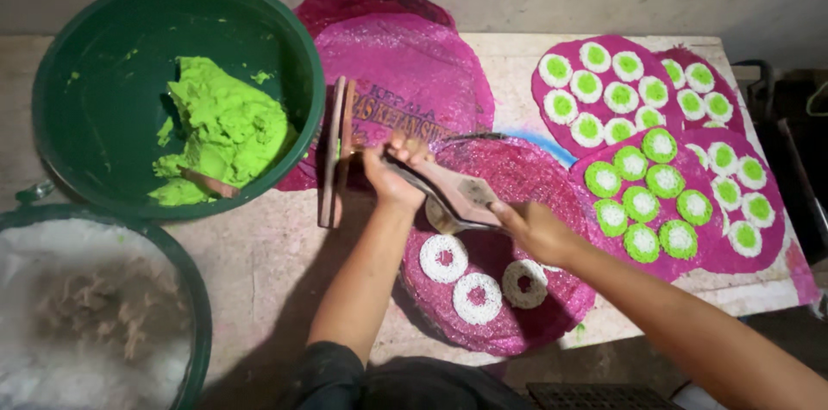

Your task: The person prepares snacks by filling a wooden mold with green dough and white powder and then placing the items onto a tray.

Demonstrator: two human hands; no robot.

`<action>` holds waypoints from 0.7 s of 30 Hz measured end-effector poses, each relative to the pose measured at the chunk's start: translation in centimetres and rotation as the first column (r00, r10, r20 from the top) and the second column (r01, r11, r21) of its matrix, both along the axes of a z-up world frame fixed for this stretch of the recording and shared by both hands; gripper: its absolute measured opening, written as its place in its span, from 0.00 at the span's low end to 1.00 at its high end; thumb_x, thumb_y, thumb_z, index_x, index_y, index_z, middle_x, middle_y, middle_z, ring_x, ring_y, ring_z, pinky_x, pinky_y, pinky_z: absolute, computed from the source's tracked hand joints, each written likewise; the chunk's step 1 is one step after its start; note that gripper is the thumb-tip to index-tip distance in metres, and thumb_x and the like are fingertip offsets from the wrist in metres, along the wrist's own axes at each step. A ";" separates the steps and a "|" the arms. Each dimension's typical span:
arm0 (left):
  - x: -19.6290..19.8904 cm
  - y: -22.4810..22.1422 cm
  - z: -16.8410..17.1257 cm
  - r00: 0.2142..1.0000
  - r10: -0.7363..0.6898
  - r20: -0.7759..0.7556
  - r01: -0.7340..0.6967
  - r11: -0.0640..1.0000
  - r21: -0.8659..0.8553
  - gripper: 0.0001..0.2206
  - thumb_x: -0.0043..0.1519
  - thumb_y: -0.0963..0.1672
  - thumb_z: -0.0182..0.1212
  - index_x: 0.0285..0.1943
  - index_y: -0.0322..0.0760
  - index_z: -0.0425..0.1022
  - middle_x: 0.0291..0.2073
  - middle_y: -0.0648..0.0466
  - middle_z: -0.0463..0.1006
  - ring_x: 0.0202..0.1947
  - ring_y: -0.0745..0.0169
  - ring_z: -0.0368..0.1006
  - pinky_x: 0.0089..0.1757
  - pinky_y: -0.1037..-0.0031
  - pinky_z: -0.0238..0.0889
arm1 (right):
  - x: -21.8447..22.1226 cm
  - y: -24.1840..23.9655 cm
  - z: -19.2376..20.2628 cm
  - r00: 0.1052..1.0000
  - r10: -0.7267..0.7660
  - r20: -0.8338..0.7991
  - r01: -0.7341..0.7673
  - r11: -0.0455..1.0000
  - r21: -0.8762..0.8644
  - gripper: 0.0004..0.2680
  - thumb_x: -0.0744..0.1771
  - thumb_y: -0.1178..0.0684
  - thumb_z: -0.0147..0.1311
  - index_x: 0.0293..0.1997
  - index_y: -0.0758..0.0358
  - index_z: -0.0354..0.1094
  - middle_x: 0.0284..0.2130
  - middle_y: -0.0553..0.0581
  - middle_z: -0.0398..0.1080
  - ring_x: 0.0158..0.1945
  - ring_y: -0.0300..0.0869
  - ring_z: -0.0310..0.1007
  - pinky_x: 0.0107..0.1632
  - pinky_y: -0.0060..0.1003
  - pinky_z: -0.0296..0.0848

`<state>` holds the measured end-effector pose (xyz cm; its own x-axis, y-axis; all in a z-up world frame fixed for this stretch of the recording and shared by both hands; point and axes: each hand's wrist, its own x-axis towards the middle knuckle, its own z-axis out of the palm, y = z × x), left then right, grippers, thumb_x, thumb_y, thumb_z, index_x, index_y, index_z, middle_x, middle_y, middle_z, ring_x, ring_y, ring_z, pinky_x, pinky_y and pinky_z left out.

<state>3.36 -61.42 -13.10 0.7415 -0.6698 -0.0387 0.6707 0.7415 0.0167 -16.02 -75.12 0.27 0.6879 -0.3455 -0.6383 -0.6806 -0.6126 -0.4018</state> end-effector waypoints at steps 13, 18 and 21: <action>-9.1 3.4 3.6 0.185 -0.899 0.398 -0.824 0.079 0.561 0.52 0.44 0.52 0.79 0.75 0.40 0.48 0.66 0.39 0.59 0.68 0.38 0.53 0.61 0.46 0.50 | -18.2 -5.8 -3.5 0.636 -0.533 0.558 0.288 0.835 0.469 0.30 0.69 0.21 0.21 0.31 0.61 0.59 0.18 0.53 0.58 0.20 0.40 0.54 0.24 0.38 0.52; -8.2 2.8 4.7 0.175 -0.921 0.348 -0.817 0.061 0.573 0.57 0.43 0.52 0.81 0.76 0.40 0.39 0.67 0.36 0.58 0.69 0.36 0.50 0.62 0.42 0.39 | -23.0 -2.2 -5.8 0.395 -0.790 0.469 0.387 0.606 0.695 0.30 0.69 0.22 0.20 0.37 0.63 0.59 0.21 0.55 0.59 0.23 0.41 0.55 0.26 0.37 0.52; -8.5 2.3 5.3 0.224 -0.904 0.363 -0.775 0.061 0.629 0.56 0.45 0.53 0.79 0.78 0.42 0.39 0.66 0.38 0.63 0.67 0.38 0.54 0.63 0.44 0.40 | -25.4 -0.8 -6.8 0.281 -0.850 0.445 0.412 0.526 0.744 0.31 0.70 0.22 0.19 0.41 0.66 0.60 0.21 0.55 0.58 0.24 0.41 0.56 0.27 0.37 0.54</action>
